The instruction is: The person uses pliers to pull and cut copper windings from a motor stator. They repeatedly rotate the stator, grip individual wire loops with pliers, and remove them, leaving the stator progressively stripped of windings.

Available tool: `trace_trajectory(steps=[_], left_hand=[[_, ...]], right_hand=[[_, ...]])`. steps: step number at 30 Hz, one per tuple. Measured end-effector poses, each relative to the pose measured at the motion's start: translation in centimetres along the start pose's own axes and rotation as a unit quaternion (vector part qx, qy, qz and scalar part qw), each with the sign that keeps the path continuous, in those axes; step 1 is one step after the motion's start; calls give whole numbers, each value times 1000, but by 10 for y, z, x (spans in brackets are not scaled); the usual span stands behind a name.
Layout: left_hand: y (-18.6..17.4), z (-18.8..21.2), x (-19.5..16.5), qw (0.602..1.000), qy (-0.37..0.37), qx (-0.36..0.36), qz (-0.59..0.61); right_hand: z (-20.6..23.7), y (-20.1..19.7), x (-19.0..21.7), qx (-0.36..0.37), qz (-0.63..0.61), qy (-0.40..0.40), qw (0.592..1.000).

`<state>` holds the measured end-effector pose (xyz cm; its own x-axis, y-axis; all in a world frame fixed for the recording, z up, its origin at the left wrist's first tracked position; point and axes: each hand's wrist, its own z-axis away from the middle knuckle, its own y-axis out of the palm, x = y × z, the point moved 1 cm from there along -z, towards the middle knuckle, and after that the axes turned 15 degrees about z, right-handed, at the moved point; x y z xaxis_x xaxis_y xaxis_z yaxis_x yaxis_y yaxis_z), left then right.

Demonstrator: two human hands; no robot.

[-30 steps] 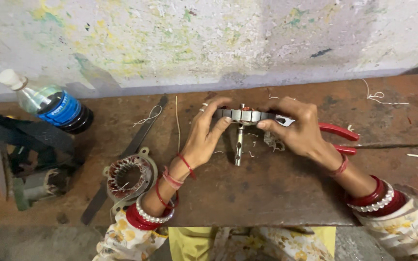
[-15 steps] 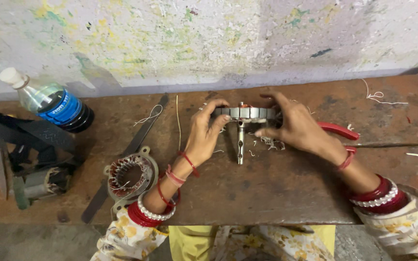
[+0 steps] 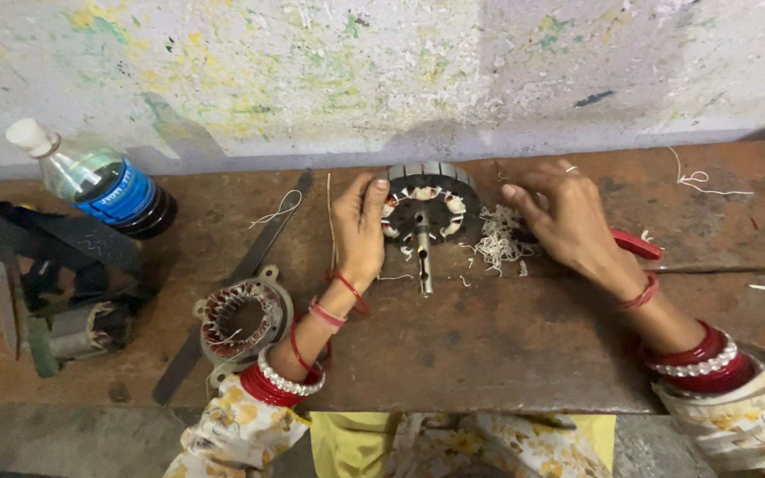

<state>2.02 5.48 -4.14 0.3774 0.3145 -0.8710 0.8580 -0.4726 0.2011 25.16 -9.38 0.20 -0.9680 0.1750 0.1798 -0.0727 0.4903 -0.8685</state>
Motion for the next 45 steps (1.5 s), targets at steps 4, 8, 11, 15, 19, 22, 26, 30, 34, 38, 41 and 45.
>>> trace_trajectory(steps=[4, 8, 11, 15, 19, 22, 26, 30, 34, 38, 41, 45], left_hand=[[2, 0, -6, 999, 22, 15, -17], [6, 2, -15, 1000, 12, 14, -23], [6, -1, -21, 999, 2, 20, -28], [7, -5, -27, 997, 7, 10, -79], [7, -7, -33, 991, 15, -23, -131], [4, -5, -34, 985, -5, -50, -166], [-5, -3, -27, 981, 15, -63, -180], [-10, -5, -12, 978, 8, -89, -191], [-12, -7, -5, 987, -5, -103, -127], [-10, -2, -9, 990, 0, -90, -108], [-9, 2, -5, 991, -33, -86, -93], [-10, 3, 18, 989, -114, -93, 31]], right_hand=[[0, 2, 7, 8, -46, -10, 999], [6, 1, 22, -4, -153, -70, 986], [7, 2, 28, 47, -153, -38, 986], [6, 3, 26, 34, -164, -20, 986], [5, 7, 20, 0, -178, -25, 984], [7, 9, 18, -14, -111, -7, 994], [9, 3, 20, -38, -113, 24, 993], [11, -5, 24, -60, -186, -27, 980], [11, 0, 27, -57, -163, -77, 982], [9, 10, 22, -22, -123, -110, 986], [8, 15, 21, -7, -106, -110, 988], [12, 7, 25, -40, -125, -158, 979]])
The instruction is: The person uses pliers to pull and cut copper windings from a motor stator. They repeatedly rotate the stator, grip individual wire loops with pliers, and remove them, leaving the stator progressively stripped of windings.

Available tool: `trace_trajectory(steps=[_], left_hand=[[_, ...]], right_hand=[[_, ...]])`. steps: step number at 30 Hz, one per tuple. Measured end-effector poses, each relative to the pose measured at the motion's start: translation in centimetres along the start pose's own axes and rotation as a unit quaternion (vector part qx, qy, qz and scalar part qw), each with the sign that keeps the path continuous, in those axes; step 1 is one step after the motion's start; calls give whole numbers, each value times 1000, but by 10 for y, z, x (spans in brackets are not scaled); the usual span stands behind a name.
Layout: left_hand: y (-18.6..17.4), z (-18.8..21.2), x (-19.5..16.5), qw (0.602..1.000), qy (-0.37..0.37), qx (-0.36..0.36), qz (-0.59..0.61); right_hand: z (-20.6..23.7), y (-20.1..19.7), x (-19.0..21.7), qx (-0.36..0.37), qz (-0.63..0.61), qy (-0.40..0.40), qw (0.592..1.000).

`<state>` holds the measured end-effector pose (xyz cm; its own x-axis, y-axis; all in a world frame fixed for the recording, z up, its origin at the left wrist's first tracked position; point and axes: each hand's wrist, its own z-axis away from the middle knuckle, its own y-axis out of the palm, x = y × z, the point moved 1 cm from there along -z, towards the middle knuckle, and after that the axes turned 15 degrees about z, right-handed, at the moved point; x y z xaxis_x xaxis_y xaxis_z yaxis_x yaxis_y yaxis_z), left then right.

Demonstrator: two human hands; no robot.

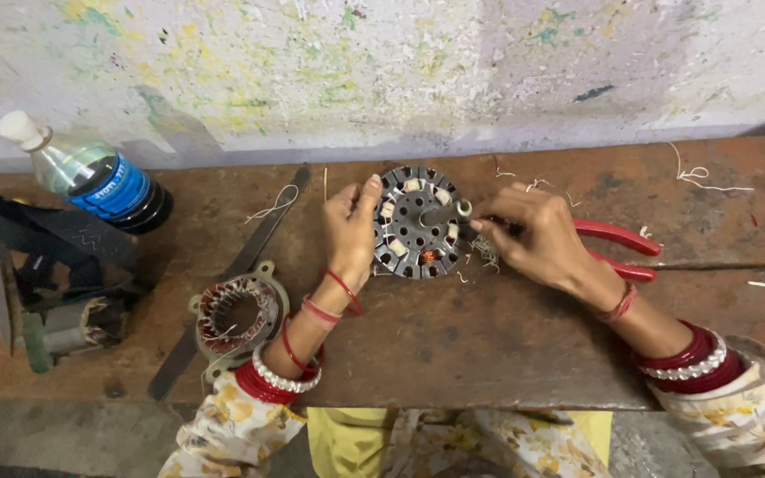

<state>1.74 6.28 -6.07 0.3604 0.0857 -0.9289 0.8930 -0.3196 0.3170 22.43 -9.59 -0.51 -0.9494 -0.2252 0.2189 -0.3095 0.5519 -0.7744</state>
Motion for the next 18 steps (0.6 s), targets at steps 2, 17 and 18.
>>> trace_trajectory(steps=[2, 17, 18], left_hand=[[-4, -5, 14, 997, -50, -26, 48], [-9, -6, 26, 983, -172, 22, 58], [-8, -6, 24, 985, -166, 27, 41]], right_hand=[[0, -4, 6, 14, 11, 0, 1000], [-5, -1, 20, 89, 47, 8, 995], [-4, 0, 18, 91, 53, 15, 994]])
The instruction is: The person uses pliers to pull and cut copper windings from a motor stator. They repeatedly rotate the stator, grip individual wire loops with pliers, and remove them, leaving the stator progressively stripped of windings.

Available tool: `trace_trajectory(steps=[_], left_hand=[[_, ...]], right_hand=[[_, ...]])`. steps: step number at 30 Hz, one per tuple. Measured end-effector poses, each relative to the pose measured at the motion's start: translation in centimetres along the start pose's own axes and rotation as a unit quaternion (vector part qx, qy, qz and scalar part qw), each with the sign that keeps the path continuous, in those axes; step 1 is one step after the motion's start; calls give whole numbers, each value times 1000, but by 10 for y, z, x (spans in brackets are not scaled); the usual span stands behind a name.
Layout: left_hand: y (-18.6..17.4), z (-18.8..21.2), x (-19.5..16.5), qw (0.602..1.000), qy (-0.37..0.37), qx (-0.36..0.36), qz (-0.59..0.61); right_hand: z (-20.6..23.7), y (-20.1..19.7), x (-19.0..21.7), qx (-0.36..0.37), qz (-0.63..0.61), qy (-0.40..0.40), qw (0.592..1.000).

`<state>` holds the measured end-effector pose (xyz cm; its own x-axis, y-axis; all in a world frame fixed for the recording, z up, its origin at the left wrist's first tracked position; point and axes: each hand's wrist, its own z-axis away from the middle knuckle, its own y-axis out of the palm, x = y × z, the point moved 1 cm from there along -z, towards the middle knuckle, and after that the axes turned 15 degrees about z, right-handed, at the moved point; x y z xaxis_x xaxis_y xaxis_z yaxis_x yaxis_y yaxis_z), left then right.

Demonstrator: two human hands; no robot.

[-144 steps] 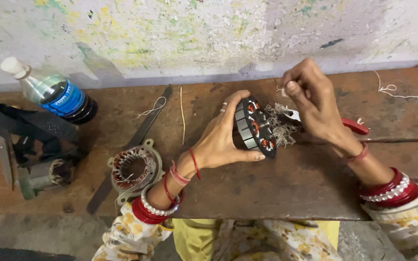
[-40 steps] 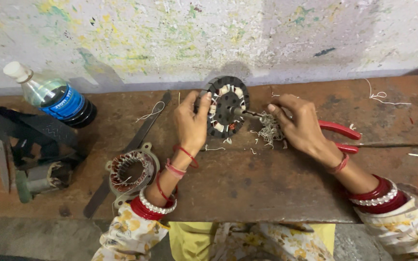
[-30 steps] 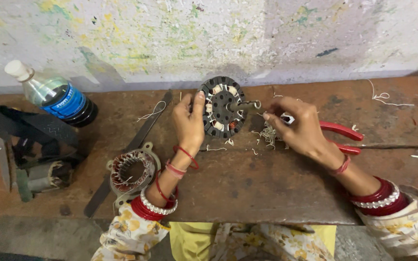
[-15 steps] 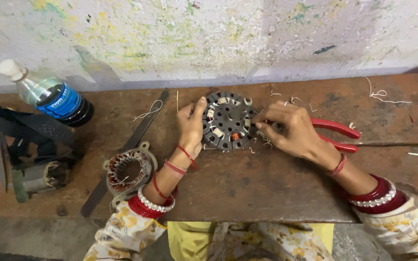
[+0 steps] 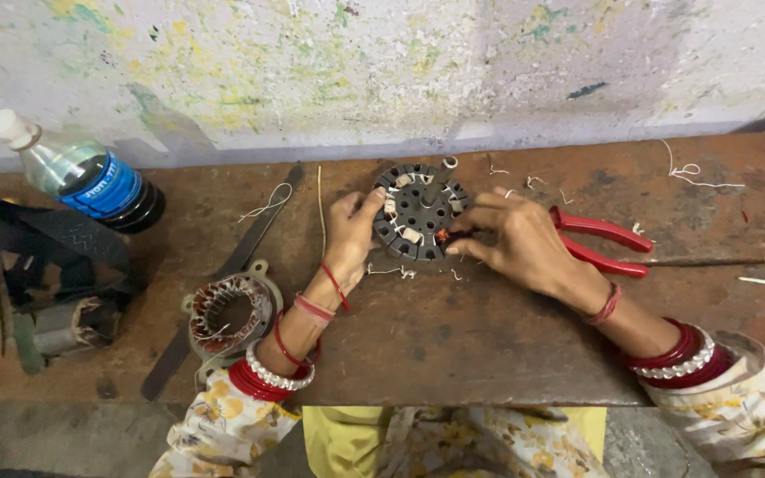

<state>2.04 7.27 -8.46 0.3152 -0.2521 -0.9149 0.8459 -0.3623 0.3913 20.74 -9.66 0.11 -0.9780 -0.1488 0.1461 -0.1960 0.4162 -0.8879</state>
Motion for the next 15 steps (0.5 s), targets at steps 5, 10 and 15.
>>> trace_trajectory(steps=[5, 10, 15], left_hand=[[7, 8, -20, 979, 116, 11, -167], [16, 26, -52, 908, 90, -13, -409], [31, 42, -76, 807, 193, -27, -557]], right_hand=[[1, 8, -9, 46, -11, 36, 998], [1, 6, -7, 54, 29, 1, 998], [-1, 5, -3, 69, 53, -6, 996]])
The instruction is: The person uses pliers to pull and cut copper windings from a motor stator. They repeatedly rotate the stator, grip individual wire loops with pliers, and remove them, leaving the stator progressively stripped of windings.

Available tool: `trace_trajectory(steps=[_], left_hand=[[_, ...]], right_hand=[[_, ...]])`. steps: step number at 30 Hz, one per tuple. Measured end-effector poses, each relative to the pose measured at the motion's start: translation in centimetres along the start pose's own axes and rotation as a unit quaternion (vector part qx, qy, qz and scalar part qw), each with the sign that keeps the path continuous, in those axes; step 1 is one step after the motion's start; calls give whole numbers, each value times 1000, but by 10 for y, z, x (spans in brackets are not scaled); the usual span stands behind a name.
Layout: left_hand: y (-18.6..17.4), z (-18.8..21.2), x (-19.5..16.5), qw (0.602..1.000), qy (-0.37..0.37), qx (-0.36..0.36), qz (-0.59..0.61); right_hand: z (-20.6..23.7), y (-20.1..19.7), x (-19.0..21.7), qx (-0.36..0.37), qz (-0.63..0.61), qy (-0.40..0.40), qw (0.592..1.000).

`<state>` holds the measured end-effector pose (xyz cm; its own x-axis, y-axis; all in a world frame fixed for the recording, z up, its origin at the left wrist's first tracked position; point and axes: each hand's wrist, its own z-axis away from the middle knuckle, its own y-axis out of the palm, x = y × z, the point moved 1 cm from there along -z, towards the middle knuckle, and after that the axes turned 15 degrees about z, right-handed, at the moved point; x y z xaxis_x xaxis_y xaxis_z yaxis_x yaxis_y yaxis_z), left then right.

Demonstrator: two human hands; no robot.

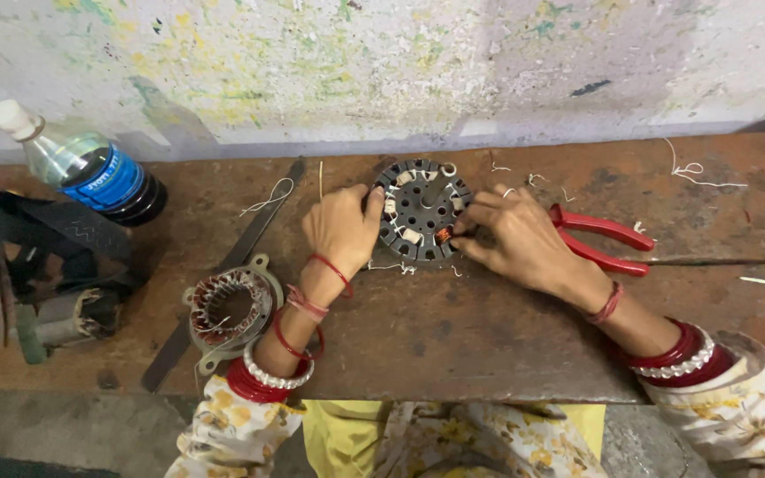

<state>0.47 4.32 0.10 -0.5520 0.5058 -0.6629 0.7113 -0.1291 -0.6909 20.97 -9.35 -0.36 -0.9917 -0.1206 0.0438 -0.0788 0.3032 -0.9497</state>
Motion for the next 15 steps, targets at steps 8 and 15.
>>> trace_trajectory(steps=[8, 15], left_hand=[[7, 3, -21, 974, 222, -6, 39], [28, -6, -15, 949, 297, 95, 54]], right_hand=[[-1, 0, 1, 4, 3, -36, 999], [-1, -6, 4, -22, -3, -59, 998]])
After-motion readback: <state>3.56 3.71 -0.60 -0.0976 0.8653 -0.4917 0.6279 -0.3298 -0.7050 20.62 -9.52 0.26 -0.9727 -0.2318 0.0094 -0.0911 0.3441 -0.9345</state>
